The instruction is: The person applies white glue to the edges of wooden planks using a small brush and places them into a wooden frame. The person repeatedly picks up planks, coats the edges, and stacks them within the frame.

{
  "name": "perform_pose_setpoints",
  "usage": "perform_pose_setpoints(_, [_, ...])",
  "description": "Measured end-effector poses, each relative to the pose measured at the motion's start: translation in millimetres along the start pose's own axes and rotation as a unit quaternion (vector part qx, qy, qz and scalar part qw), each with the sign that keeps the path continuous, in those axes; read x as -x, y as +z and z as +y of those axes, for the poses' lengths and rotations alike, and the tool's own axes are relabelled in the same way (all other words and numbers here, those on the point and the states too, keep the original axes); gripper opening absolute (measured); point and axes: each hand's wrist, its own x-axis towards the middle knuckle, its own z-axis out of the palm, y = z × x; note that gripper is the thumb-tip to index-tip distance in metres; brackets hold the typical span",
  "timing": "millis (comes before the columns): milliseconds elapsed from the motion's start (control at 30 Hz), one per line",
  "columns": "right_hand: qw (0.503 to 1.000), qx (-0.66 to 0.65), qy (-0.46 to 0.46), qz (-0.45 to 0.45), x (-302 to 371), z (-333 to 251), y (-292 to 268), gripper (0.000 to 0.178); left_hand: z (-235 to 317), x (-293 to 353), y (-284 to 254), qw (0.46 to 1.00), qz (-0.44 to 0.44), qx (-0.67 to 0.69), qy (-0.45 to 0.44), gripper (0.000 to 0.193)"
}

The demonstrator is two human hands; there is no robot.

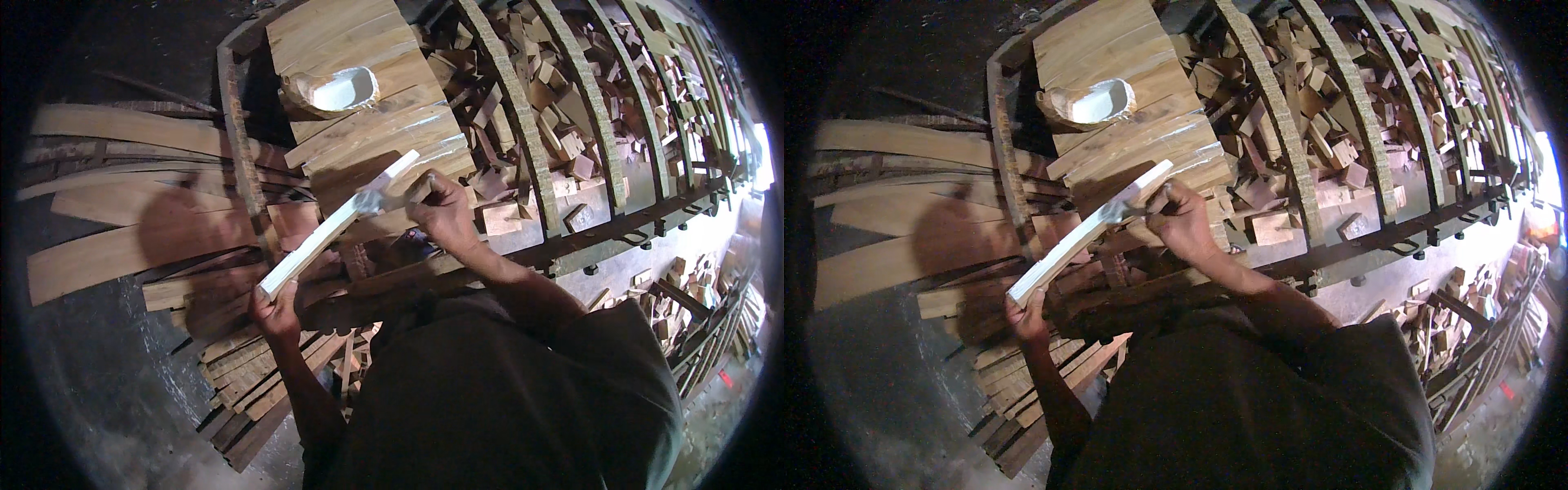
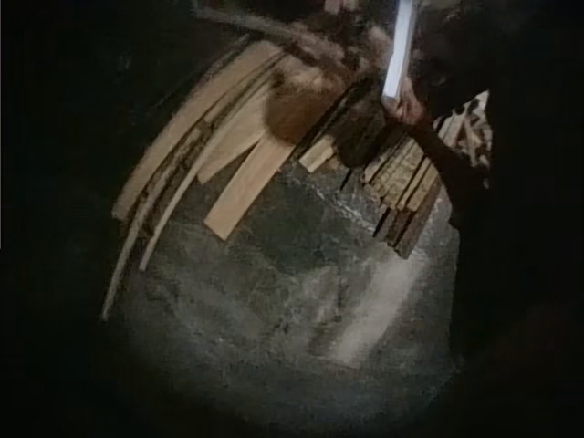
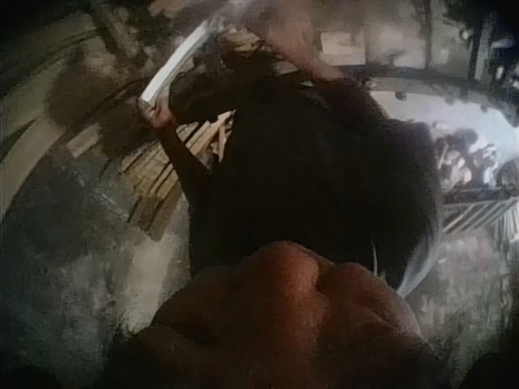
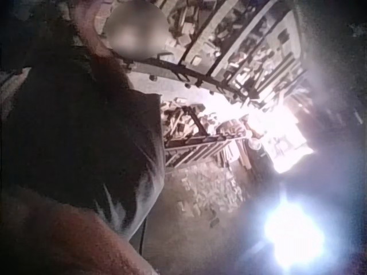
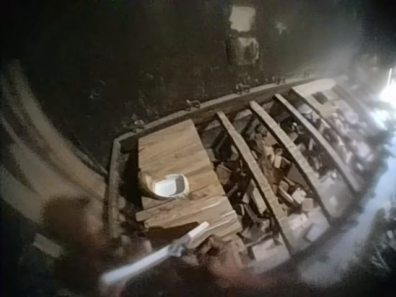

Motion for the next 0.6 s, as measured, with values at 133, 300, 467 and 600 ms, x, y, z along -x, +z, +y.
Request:
perform_pose_setpoints(133, [0.946,-0.230,0.223,0.042,-8.7,10.2,-3.5,0.011,13.0,-1.1,3.3,1.000,0.001,0.009,-0.008,0.024])
perform_pose_setpoints(300, [0.955,-0.083,0.204,0.200,-39.6,76.3,-65.9,0.004,7.5,0.7,3.2,0.999,0.020,0.022,-0.031,0.023])
perform_pose_setpoints(467, [0.973,-0.043,0.101,0.203,-88.9,54.6,-64.0,0.010,19.3,-2.0,6.1,0.994,0.044,0.009,-0.096,0.022])
perform_pose_setpoints(600, [0.989,0.052,0.014,0.139,-147.3,38.3,-24.5,0.010,21.1,-1.7,-1.0,0.988,0.042,-0.118,-0.092,0.024])
